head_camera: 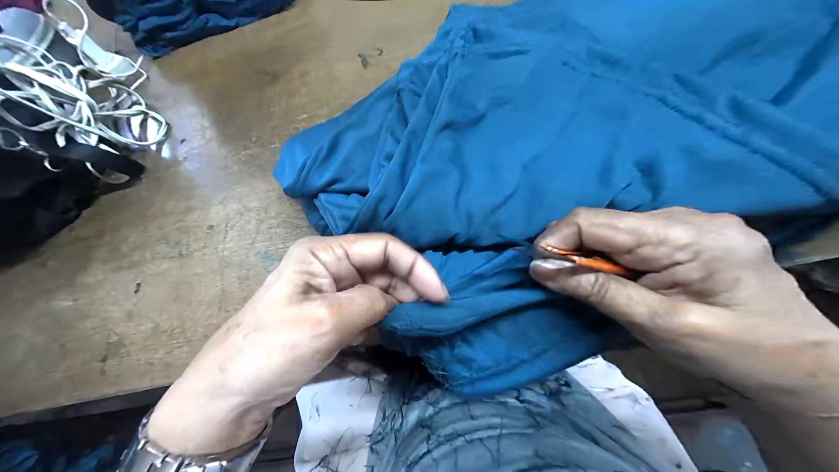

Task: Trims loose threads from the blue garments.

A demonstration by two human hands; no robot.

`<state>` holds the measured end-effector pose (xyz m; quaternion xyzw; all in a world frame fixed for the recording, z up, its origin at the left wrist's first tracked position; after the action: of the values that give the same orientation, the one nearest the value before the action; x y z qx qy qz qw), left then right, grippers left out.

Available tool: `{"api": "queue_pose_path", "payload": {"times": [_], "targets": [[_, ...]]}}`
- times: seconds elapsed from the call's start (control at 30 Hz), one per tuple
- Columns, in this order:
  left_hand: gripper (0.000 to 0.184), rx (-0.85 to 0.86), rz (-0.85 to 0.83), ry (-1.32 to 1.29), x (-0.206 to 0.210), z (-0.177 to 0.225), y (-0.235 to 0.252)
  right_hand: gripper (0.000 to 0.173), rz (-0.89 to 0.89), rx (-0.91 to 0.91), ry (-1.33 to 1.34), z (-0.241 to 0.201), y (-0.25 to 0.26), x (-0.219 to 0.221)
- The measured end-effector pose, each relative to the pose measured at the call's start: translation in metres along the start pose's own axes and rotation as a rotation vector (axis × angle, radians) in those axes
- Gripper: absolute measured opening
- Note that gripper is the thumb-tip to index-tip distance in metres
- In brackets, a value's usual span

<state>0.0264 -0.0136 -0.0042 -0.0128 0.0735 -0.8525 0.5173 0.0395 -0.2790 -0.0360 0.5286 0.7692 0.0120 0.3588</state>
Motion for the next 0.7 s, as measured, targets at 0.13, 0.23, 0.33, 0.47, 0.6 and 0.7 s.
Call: {"api": "queue_pose_path", "payload": {"times": [0.13, 0.23, 0.33, 0.47, 0.6, 0.7], "targets": [[0.035, 0.003, 0.015, 0.137, -0.003, 0.000, -0.008, 0.014, 0.123, 0.087, 0.153, 0.001, -0.008, -0.015], [0.030, -0.010, 0.056, 0.170, 0.000, -0.002, -0.011, 0.017, 0.185, 0.016, 0.232, -0.012, -0.017, -0.014], [0.021, -0.018, 0.128, 0.166, 0.005, -0.003, -0.020, 0.016, 0.162, -0.162, 0.144, -0.031, -0.018, 0.002], [0.020, -0.001, 0.209, 0.187, 0.014, -0.004, -0.022, 0.038, 0.100, -0.276, 0.059, -0.019, -0.009, 0.035], [0.032, -0.005, 0.205, 0.247, 0.023, 0.009, -0.023, 0.014, 0.081, -0.285, 0.246, -0.004, 0.009, 0.059], [0.033, -0.089, 0.219, 0.338, 0.032, 0.018, -0.023, 0.012, 0.126, -0.256, 0.386, 0.005, 0.014, 0.060]]}}
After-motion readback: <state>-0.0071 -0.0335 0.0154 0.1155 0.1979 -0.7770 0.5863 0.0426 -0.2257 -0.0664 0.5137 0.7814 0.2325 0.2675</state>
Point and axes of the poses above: each hand's wrist, its own y-axis towards the middle knuckle, its own x-axis out of the palm, z = x × y, the point moved 3 cm from there along y, towards the middle knuckle, and after that the axes turned 2 degrees about y, right-handed, at the moved point
